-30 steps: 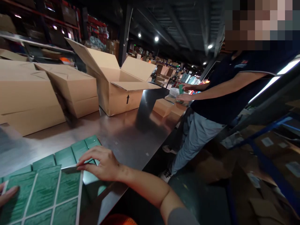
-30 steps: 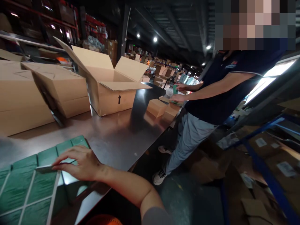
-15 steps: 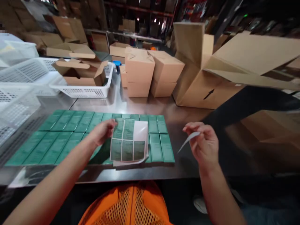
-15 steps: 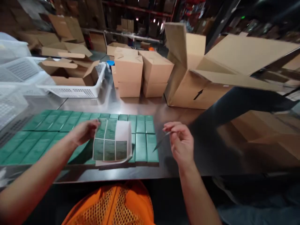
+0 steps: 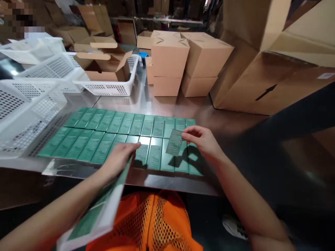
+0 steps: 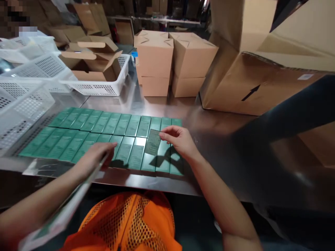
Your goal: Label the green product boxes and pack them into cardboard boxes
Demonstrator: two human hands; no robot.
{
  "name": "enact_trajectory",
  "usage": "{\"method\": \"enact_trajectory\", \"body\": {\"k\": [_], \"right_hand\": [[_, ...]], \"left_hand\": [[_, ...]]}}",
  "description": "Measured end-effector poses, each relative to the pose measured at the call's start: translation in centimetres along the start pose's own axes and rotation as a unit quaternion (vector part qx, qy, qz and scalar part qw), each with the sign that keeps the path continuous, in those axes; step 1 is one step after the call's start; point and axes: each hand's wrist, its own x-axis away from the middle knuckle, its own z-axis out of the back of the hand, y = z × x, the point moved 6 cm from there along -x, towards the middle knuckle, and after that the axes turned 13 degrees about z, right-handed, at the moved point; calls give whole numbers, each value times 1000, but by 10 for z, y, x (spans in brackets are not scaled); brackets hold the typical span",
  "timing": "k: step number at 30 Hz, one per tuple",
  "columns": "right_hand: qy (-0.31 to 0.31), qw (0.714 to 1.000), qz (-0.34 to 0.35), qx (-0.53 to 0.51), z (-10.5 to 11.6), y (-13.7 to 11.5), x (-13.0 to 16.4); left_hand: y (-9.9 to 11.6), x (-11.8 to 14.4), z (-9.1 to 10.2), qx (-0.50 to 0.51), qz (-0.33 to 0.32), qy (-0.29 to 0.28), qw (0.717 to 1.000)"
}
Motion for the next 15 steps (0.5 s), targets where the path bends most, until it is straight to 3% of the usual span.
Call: {"method": "enact_trajectory", "body": {"k": [2,5,8,12,15], "right_hand": [[-14,1000,-17,-8,-3,7,0],[-24,999,-38,-28,-5,15,4],[-25,998,-50,-42,-7,21,8],[-33,998,-55,-28,-10,28,13],[-42,998,-39,21,-14,32,16]], "left_hand": [[-2,2,-18,-81,-38,27,996],[-7,-1,-40,-72,-21,-27,997],[-12,-3,-53,-73,8,-62,995],[-18,-1,-67,-190,-39,-67,979],[-22,-1,-72,-236,-61,-40,969]]}}
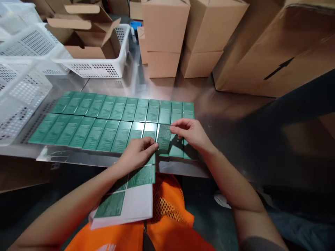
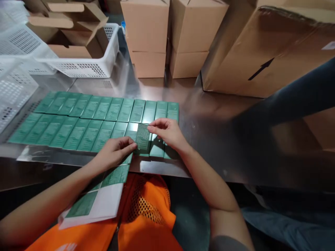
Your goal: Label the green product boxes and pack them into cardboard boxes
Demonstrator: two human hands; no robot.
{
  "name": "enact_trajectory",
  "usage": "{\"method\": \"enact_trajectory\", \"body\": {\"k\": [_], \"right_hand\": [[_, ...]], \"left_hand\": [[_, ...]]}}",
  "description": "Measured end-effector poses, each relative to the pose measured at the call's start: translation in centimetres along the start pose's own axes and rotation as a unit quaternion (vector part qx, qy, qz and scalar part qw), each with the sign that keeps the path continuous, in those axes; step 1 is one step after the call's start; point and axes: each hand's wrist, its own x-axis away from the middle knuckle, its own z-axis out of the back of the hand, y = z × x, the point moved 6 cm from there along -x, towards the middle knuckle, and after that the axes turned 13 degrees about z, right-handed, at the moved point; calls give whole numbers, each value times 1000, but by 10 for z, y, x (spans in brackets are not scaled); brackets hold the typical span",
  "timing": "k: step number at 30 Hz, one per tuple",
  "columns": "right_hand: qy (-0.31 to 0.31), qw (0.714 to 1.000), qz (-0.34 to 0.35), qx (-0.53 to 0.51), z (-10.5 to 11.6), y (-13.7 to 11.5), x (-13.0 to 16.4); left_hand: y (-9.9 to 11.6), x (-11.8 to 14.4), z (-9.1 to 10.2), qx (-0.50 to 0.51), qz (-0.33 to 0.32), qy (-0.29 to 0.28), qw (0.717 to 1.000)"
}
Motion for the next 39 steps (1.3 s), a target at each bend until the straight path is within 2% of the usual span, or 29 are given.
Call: {"method": "enact_trajectory", "body": {"k": [5,11,22,29,32,35,37,39], "right_hand": [[5,982,81,169,-6,-3,2],[3,955,97,282,-11,1,5],[3,939,99,328,-14,3,10],[-10,928,105,358,-18,6,9],[7,926,112,361,-15,8,7],[27,923,84,375,-13,9,5],[6,915,53,400,-16,6,4],[-26,903,26,427,-19,1,-1]], "left_hand": [[-1,0,-4,-64,26,34,997],[-1,-4,-9,-143,58,14,988],[2,-9,-10,-172,76,13,982],[8,-12,-12,-212,62,28,975],[11,-14,-12,-246,41,36,968],[12,-8,-14,-269,16,3,963],[11,2,-11,-252,5,-22,967],[9,7,0,-188,16,-22,982]]}}
